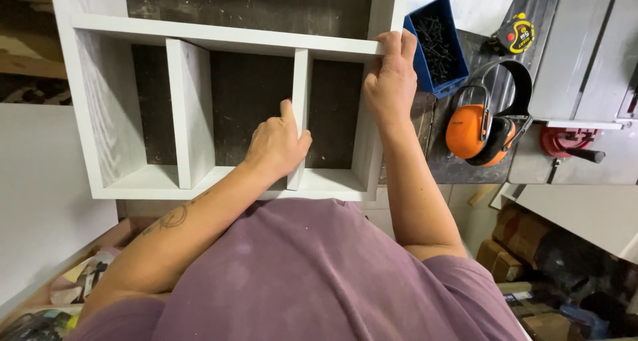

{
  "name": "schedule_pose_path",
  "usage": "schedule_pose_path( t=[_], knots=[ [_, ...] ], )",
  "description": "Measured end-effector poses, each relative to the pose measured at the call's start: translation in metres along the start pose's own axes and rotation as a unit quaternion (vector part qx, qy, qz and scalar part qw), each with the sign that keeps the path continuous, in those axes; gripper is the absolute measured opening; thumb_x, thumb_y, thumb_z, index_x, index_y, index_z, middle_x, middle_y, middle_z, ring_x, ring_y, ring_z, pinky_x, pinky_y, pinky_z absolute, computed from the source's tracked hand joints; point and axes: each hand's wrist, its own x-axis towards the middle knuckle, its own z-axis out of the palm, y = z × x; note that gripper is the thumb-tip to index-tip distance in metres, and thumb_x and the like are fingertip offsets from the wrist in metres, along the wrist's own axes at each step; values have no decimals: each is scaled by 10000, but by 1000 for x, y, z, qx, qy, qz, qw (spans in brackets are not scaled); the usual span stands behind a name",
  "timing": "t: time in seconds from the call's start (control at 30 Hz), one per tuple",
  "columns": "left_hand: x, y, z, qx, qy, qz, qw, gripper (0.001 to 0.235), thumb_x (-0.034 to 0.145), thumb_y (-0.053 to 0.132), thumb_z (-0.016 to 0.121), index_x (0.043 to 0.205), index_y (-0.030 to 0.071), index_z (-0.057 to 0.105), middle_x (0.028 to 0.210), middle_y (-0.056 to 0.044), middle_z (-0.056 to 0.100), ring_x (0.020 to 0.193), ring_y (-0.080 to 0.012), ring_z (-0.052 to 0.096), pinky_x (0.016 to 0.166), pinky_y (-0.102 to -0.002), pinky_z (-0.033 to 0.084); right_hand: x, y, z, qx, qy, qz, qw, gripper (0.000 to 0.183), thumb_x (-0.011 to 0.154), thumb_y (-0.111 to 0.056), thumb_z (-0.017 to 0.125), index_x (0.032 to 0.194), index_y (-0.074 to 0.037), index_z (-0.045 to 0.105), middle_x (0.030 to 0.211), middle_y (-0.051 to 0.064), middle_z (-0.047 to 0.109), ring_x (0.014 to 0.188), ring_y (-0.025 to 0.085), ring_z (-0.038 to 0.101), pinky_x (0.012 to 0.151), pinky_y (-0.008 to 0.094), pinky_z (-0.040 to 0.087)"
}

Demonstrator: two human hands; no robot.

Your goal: Fitting and adjusting internal wooden dividers into a white shelf frame on a workbench.

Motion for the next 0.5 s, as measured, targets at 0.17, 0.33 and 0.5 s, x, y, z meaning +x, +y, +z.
schedule_pose_path(
  t=[0.17, 0.33, 0.5],
  knots=[
    [2, -3, 8, 7, 23, 9, 1000, 547, 997, 302, 537, 1352, -91, 399, 738, -215, 695, 666, -508, 663, 655, -607, 520, 0, -1, -1, 1, -2, 4, 1000, 362, 871, 63, 506, 1157, -158, 500, 1330, 90, 469, 734, 407, 629, 528, 500, 485],
    [-5, -12, -5, 13, 27, -1, 1000, 376, 968, 283, 531, 1166, -21, 431, 755, -253, 684, 653, -528, 643, 587, -627, 481, 1, 3, 1, 5, 1, 5, 1000, 344, 879, 59, 515, 1148, -154, 499, 1334, 88, 475, 746, 388, 643, 518, 488, 513],
    [-21, -22, -24, 9, 84, 41, 996, 289, 950, 251, 571, 1020, 14, 420, 558, -165, 565, 473, -460, 532, 490, -572, 409, 1, 1, 0, 7, -5, 16, 1000, 330, 893, 54, 519, 1148, -155, 507, 1347, 86, 468, 764, 398, 657, 546, 494, 528]
  ],
)
